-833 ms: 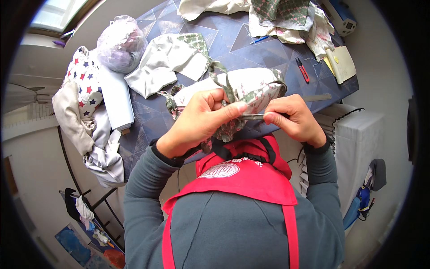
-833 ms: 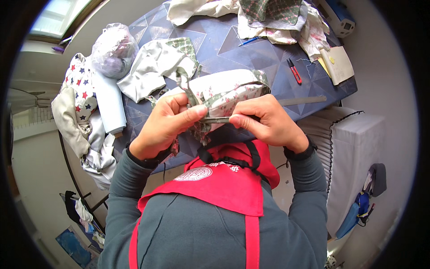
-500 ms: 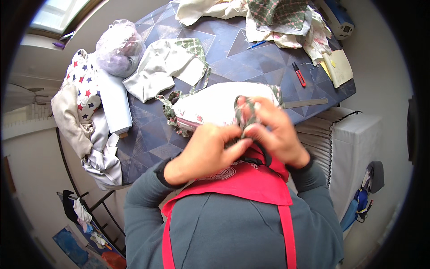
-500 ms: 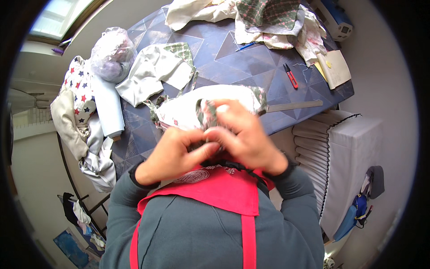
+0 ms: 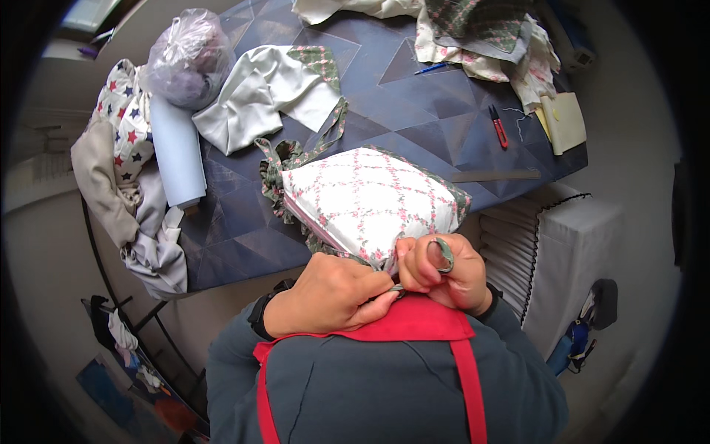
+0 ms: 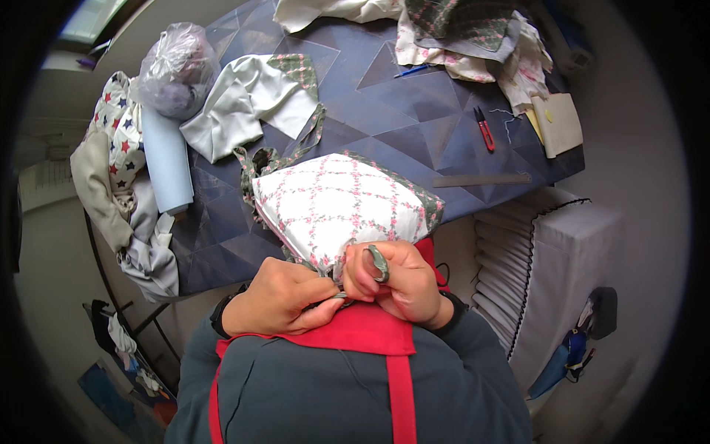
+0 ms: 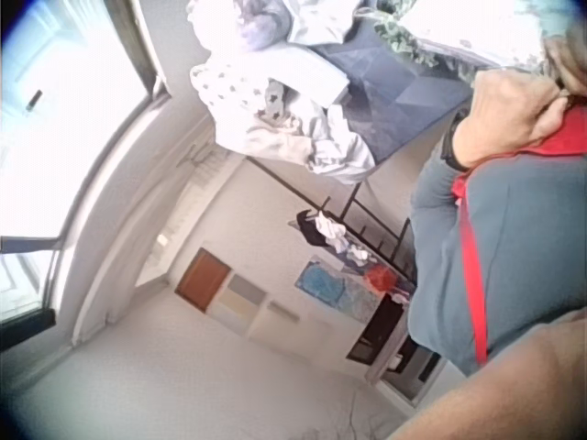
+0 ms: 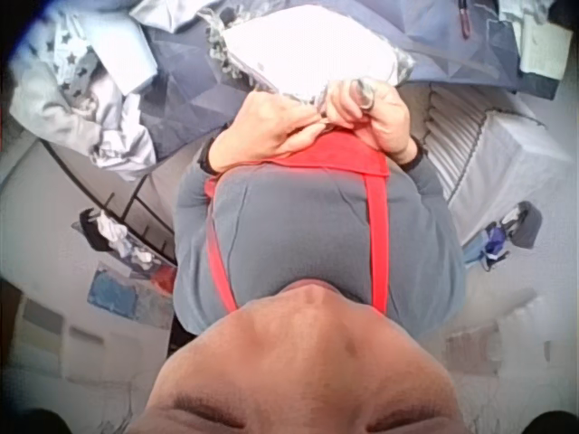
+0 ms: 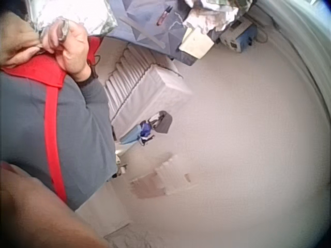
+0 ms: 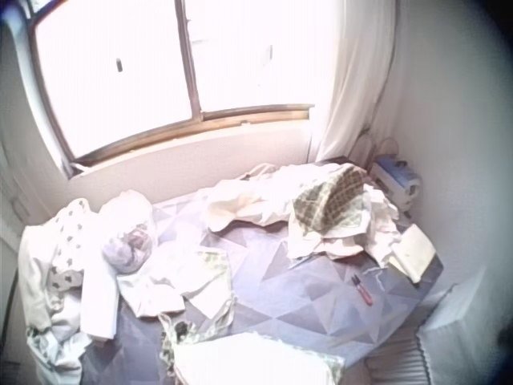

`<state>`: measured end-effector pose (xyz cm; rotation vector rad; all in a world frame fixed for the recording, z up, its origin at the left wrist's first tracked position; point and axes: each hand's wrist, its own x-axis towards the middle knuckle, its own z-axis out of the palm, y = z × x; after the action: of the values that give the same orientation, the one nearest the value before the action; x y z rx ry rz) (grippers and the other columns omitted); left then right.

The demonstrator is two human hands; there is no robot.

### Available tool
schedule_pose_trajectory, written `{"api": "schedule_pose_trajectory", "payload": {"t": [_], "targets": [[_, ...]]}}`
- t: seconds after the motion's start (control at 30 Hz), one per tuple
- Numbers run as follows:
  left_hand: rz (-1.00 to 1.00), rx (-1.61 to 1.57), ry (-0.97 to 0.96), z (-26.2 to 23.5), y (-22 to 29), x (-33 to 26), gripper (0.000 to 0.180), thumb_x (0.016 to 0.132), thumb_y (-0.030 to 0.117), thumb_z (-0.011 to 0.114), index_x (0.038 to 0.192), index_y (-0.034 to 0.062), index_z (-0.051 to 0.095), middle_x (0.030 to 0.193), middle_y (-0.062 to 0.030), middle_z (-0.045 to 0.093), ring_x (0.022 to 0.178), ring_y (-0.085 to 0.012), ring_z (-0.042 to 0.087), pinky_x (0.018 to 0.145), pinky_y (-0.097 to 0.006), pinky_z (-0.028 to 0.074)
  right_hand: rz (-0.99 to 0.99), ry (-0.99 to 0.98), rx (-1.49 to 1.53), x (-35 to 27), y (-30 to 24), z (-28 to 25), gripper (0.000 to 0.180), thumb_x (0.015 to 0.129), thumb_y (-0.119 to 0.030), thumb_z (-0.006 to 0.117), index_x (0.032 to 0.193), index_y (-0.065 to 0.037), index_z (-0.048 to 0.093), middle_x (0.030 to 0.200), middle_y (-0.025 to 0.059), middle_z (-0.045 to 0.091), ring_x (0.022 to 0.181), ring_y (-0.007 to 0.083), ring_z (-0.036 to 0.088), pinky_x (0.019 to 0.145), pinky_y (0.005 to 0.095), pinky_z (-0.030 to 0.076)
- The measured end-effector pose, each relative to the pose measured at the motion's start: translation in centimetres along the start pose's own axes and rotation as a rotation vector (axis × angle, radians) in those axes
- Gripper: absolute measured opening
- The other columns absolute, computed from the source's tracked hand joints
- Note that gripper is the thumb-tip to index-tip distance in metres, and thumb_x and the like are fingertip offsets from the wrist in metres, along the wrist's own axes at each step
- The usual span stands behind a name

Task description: The person cuts a thread, then uses pliers to trim a fabric strap. They attach the strap to a floral-patterned bag, thread it through loops, and adjust the gathered fabric to form a ruffled edge around the bag's opening.

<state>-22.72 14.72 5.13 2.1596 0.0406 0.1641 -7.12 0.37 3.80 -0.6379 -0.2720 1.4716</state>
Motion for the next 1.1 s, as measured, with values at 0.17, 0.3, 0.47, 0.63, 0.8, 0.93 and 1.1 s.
{"api": "schedule_pose_trajectory", "payload": {"t": [0.17, 0.3, 0.47, 0.63, 0.8, 0.93, 1.1], "targets": [[-0.004, -0.007, 0.007, -0.2, 0.1, -0.4, 0.018, 0.084, 0.019, 0.07, 0.072, 0.009, 0.059, 0.054, -0.0044, 0.05, 0.047, -0.0224, 0.054, 0.043, -0.037, 0.04, 0.055, 0.127, -0.08, -0.8, -0.3, 0.3, 0.046, 0.103, -0.029, 0.047, 0.062, -0.008, 0.045, 0.057, 0.0015, 0.044, 0.053, 0.0137, 0.041, 0.087, 0.0303, 0.034], [-0.005, -0.035, 0.018, -0.3, 0.2, -0.3, 0.018, 0.083, 0.018, 0.07, 0.072, 0.0092, 0.06, 0.054, -0.0048, 0.05, 0.048, -0.0227, 0.055, 0.044, -0.037, 0.041, 0.015, 0.032, -0.034, -0.9, -0.7, 0.2, 0.04, 0.103, -0.024, 0.046, 0.068, -0.004, 0.044, 0.067, 0.0048, 0.042, 0.06, 0.0153, 0.04, 0.061, 0.0267, 0.033], [-0.175, -0.199, 0.012, -0.7, -0.6, 0.4, 0.012, 0.081, 0.007, 0.073, 0.092, 0.0041, 0.071, 0.074, -0.009, 0.067, 0.061, -0.0243, 0.064, 0.054, -0.03, 0.048, -0.021, 0.116, -0.078, 0.9, -1.6, -0.4, 0.037, 0.102, -0.03, 0.046, 0.073, -0.007, 0.042, 0.061, -0.0001, 0.036, 0.058, 0.0126, 0.038, 0.061, 0.0262, 0.036], [-0.414, -0.324, 0.069, -4.8, -0.5, -1.2, 0.032, 0.086, -0.004, 0.063, 0.117, -0.0003, 0.064, 0.091, -0.0107, 0.072, 0.08, -0.0173, 0.069, 0.073, -0.026, 0.05, -0.119, 0.22, 0.043, 2.3, -2.7, 0.0, 0.045, 0.109, -0.037, 0.032, 0.071, -0.014, 0.042, 0.056, -0.0056, 0.03, 0.055, 0.0096, 0.033, 0.074, 0.0326, 0.043], [-0.125, -0.162, 0.172, -5.3, 0.0, -0.8, 0.019, 0.085, 0.011, 0.072, 0.075, 0.0011, 0.059, 0.124, -0.0231, 0.057, 0.099, -0.0325, 0.061, 0.092, -0.036, 0.046, -0.131, 0.146, 0.163, 3.4, -1.9, 1.0, 0.044, 0.108, -0.037, 0.035, 0.072, -0.013, 0.041, 0.057, -0.0051, 0.029, 0.053, 0.0098, 0.03, 0.068, 0.03, 0.04], [0.458, -1.155, 0.044, -1.8, -1.1, 1.1, 0.039, 0.093, 0.02, 0.065, 0.062, 0.0037, 0.049, 0.092, -0.0145, 0.065, 0.081, -0.0282, 0.063, 0.098, -0.039, 0.039, -0.018, -0.083, 0.313, 2.8, -1.2, 1.5, 0.041, 0.105, -0.034, 0.043, 0.073, -0.008, 0.044, 0.059, -0.0023, 0.033, 0.054, 0.0113, 0.032, 0.057, 0.0289, 0.037], [0.26, -0.798, 0.129, -1.4, -0.4, -1.5, 0.036, 0.089, 0.012, 0.065, 0.06, 0.0044, 0.047, 0.062, -0.0076, 0.049, 0.055, -0.025, 0.05, 0.084, -0.043, 0.045, -0.006, -0.187, -0.108, 0.3, -1.0, 1.2, 0.043, 0.106, -0.03, 0.045, 0.073, -0.001, 0.048, 0.064, 0.0044, 0.045, 0.058, 0.0152, 0.038, 0.058, 0.0297, 0.036]]}}
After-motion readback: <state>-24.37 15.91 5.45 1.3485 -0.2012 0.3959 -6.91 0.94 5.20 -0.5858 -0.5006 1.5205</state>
